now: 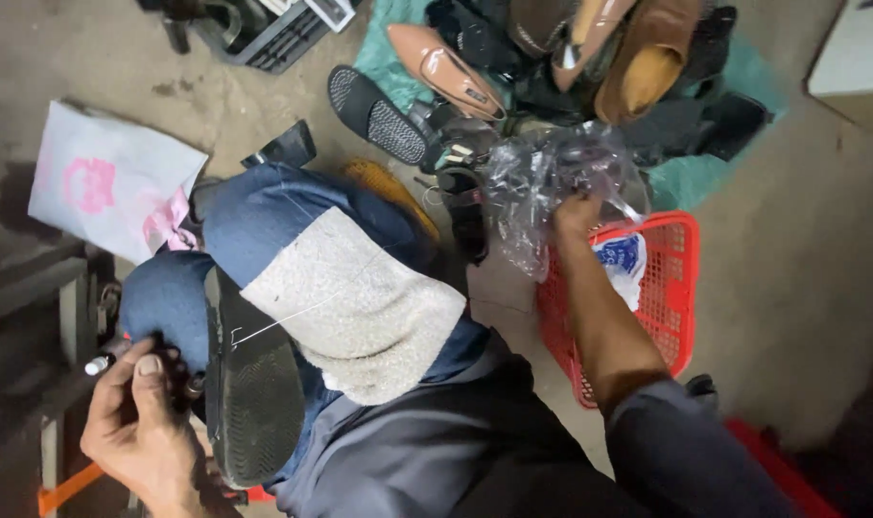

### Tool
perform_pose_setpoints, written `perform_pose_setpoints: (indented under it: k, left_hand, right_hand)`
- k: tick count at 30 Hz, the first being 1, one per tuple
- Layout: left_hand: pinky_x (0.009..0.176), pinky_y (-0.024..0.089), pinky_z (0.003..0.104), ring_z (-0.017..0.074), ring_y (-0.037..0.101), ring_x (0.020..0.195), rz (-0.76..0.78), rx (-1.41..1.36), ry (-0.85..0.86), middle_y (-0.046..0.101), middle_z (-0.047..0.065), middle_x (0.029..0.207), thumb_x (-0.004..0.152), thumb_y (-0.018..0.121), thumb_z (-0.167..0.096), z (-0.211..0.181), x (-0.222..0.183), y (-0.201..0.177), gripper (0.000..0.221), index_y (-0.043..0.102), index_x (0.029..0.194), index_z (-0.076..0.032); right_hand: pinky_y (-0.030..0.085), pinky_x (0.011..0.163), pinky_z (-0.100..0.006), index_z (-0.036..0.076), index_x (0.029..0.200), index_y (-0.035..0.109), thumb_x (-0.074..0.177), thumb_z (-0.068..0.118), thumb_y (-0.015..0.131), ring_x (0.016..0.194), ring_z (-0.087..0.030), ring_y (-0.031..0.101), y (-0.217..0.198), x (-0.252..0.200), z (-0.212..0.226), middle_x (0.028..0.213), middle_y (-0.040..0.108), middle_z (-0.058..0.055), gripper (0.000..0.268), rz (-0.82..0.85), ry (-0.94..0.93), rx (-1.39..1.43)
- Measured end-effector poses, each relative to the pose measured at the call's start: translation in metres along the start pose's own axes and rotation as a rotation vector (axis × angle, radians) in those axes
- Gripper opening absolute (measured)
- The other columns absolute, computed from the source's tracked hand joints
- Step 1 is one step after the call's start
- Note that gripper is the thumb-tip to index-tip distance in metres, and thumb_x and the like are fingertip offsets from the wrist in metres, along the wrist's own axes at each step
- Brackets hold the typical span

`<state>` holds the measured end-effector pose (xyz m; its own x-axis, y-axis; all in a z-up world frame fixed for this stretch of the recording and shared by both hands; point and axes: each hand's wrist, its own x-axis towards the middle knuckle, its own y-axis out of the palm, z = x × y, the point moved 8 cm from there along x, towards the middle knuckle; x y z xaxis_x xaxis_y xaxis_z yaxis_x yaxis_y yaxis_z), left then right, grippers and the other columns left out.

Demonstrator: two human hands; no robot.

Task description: The person is performing various shoe repair tasks, including cleaning soles with a brush, stitching components, and inspecting finished work.

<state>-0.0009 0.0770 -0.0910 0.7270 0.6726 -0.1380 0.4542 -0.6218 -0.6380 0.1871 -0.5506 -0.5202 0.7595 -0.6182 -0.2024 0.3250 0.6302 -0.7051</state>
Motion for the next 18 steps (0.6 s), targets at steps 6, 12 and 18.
perform_pose_setpoints:
  k: [6,12,18]
  left_hand:
    - [0.094,0.048,0.026,0.0147,0.058,0.094,-0.083,-0.043,-0.104,0.068,0.014,0.114,0.114,0.059,-0.004,-0.005,0.014,0.012,0.023,0.066,0.133,0.007]
    - [0.11,0.049,0.034,0.0223,0.063,0.109,-0.054,0.01,-0.047,0.069,0.019,0.124,0.114,0.058,0.005,-0.007,0.026,0.017,0.017,0.066,0.128,0.009]
    - [0.096,0.048,0.027,0.0155,0.056,0.094,-0.06,-0.028,-0.08,0.067,0.014,0.114,0.116,0.059,0.003,0.004,0.023,0.014,0.019,0.068,0.132,0.009]
  right_hand:
    - [0.049,0.067,-0.022,0.003,0.126,0.051,0.093,-0.003,0.065,0.085,-0.015,0.056,0.061,0.071,-0.122,0.107,0.06,-0.008,0.036,0.133,0.14,0.432]
    - [0.046,0.051,-0.029,0.015,0.107,0.067,0.092,0.01,0.059,0.057,-0.013,0.057,0.035,0.008,-0.033,0.082,0.069,0.001,0.018,0.425,0.372,-0.076]
    - [0.033,0.111,-0.055,0.005,0.149,0.036,0.093,0.07,0.051,0.11,-0.036,0.065,-0.026,-0.01,0.084,0.111,0.071,-0.018,0.087,0.618,0.182,-0.782]
